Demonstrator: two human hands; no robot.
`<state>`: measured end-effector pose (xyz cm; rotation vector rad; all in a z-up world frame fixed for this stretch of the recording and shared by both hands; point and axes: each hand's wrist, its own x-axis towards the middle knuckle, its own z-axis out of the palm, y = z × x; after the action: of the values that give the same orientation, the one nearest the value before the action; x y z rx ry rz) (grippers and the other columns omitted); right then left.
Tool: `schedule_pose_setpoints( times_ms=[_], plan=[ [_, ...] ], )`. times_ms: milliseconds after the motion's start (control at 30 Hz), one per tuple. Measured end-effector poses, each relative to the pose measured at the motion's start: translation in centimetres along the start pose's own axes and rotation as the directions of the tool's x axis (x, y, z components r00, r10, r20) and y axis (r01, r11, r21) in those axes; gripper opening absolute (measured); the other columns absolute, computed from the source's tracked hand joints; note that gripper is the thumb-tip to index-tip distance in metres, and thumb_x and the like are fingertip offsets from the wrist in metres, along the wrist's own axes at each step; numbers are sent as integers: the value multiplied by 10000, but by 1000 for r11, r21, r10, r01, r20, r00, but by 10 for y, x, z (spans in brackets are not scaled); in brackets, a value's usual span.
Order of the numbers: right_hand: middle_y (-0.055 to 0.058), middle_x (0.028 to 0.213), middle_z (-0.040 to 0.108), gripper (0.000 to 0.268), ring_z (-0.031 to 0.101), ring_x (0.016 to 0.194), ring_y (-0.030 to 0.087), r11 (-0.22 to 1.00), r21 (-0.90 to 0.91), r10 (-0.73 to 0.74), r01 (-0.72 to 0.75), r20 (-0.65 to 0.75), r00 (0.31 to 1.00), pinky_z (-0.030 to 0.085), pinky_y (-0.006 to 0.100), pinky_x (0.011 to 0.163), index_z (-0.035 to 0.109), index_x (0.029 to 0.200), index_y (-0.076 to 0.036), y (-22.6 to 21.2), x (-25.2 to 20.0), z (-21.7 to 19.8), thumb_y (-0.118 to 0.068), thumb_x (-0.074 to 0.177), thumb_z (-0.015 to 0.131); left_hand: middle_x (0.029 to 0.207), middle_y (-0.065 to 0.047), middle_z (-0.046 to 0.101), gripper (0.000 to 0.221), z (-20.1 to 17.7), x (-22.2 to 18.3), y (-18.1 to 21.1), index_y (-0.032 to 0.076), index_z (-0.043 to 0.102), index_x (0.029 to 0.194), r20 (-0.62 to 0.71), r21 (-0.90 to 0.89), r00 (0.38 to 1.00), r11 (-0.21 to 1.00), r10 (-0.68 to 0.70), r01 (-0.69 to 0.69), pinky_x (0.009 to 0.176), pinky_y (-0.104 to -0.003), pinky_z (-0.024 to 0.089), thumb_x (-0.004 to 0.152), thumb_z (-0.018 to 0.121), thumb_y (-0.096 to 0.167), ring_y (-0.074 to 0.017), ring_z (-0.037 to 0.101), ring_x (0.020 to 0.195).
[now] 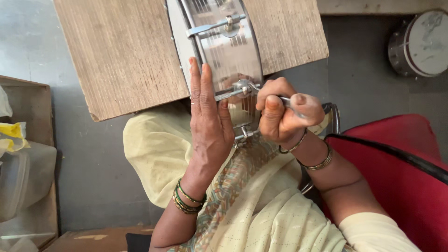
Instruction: The person uses a wrench to tighten bolts on a snare drum rim, turning the instrument and repeating the action on different bolts.
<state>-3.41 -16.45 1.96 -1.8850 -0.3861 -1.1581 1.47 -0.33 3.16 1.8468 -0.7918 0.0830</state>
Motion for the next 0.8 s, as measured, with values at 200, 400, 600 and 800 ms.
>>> schedule_pose_setpoints(
  times_ms=[200, 400, 600, 800],
  plan=[
    [17, 849, 486, 302, 453, 598, 88, 910, 9, 411, -414, 106, 905, 394, 226, 575, 290, 1485, -183, -12, 29, -9, -84, 1242, 440, 1705, -242, 136, 610, 2, -2, -2, 43, 164, 1666, 8, 2, 1000, 1000, 8, -8, 1350, -448, 281, 1127, 439, -35, -409, 199, 1615],
    [-9, 803, 466, 295, 415, 615, 48, 850, 62, 496, -522, 237, 835, 383, 209, 580, 325, 1525, -130, 15, 66, -9, -63, 1258, 433, 1707, -250, 137, 653, 8, 8, -6, 30, 155, 1684, -21, 13, 999, 999, 38, -38, 1339, -446, 275, 1107, 446, -60, -410, 204, 1615],
    [-2, 858, 484, 314, 418, 645, 55, 898, 79, 410, -432, 205, 889, 409, 214, 605, 312, 1528, -137, 24, 57, 2, -53, 1257, 446, 1725, -276, 123, 649, -8, 12, -12, -40, 89, 1638, -6, -113, 997, 990, 83, -83, 1349, -445, 271, 1113, 469, 5, -405, 210, 1628],
    [-10, 784, 473, 325, 423, 633, 56, 904, 91, 397, -418, 183, 899, 401, 220, 604, 316, 1538, -156, 30, 52, 9, -73, 1250, 439, 1657, -368, 221, 749, -2, 57, -26, -107, 37, 1584, -99, 101, 992, 993, 77, -67, 1289, -468, 350, 1155, 594, 150, -461, 325, 1560]
  ],
)
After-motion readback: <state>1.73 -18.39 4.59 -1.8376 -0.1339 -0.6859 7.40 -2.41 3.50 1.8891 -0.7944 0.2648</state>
